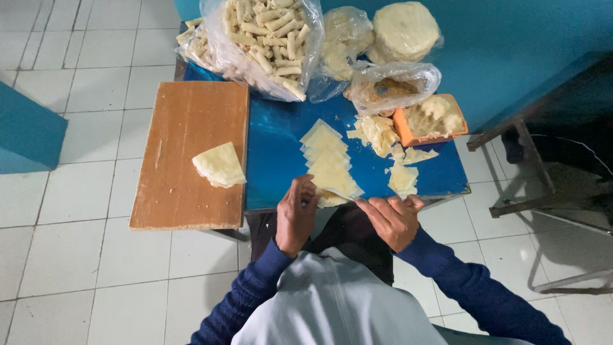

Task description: The person sits at a small table and assembles filled pastries. They take thin dough wrappers, spoon brown filling from a container onto each wrapper, fold the wrapper over the filling, and place the folded pastry in a growing stack on the table, repeating the cycle.

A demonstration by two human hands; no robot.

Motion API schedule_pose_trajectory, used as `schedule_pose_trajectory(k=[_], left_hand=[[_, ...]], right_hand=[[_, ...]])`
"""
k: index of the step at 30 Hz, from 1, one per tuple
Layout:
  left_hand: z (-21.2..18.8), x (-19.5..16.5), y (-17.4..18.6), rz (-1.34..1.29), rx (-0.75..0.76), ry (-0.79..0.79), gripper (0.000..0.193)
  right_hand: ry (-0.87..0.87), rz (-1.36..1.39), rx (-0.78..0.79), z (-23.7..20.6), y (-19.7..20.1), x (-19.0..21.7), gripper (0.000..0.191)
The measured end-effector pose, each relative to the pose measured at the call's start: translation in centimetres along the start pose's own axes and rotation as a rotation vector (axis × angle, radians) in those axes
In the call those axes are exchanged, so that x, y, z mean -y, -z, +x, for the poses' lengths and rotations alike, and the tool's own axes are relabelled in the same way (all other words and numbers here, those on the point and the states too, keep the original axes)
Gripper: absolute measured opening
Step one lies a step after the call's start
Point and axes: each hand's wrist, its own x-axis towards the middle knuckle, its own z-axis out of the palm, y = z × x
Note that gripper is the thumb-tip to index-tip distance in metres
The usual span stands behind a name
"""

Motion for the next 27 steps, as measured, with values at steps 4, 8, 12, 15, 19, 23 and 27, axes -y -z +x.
schedule_pose_trajectory(k=[4,8,12,15,19,23,27], left_hand=[[0.1,0.0,0.3,-0.003,0.025,-0.028,0.04],[0.0,-0.2,0.5,-0.028,0.058,-0.063,0.041],[0.1,-0.6,1.3,0.041,0.137,-0.126,0.051],[0.2,-0.9,1.9,0.058,0.27,-0.112,0.054],[0.2,-1.2,2.1,0.189,0.249,-0.308,0.047],[0.4,-1.0,2.0,0.203,0.236,-0.286,0.035],[0.3,-0.6,1.8,0.133,0.229,-0.18,0.021]], right_hand=[[-0.044,0.038,0.022,0.2,0.2,-0.2,0.032],[-0.32,0.2,0.054,0.3,-0.1,-3.7,0.027],[-0.487,0.021,-0.063,2.1,-3.4,-12.7,0.014],[-0.464,-0.219,0.014,4.0,-6.8,-17.5,0.01],[-0.407,-0.377,0.046,7.0,-9.7,-19.2,0.009],[-0.384,-0.272,-0.038,8.0,-7.3,-16.6,0.022],[-0.499,0.295,0.029,6.1,-3.2,-7.9,0.027]])
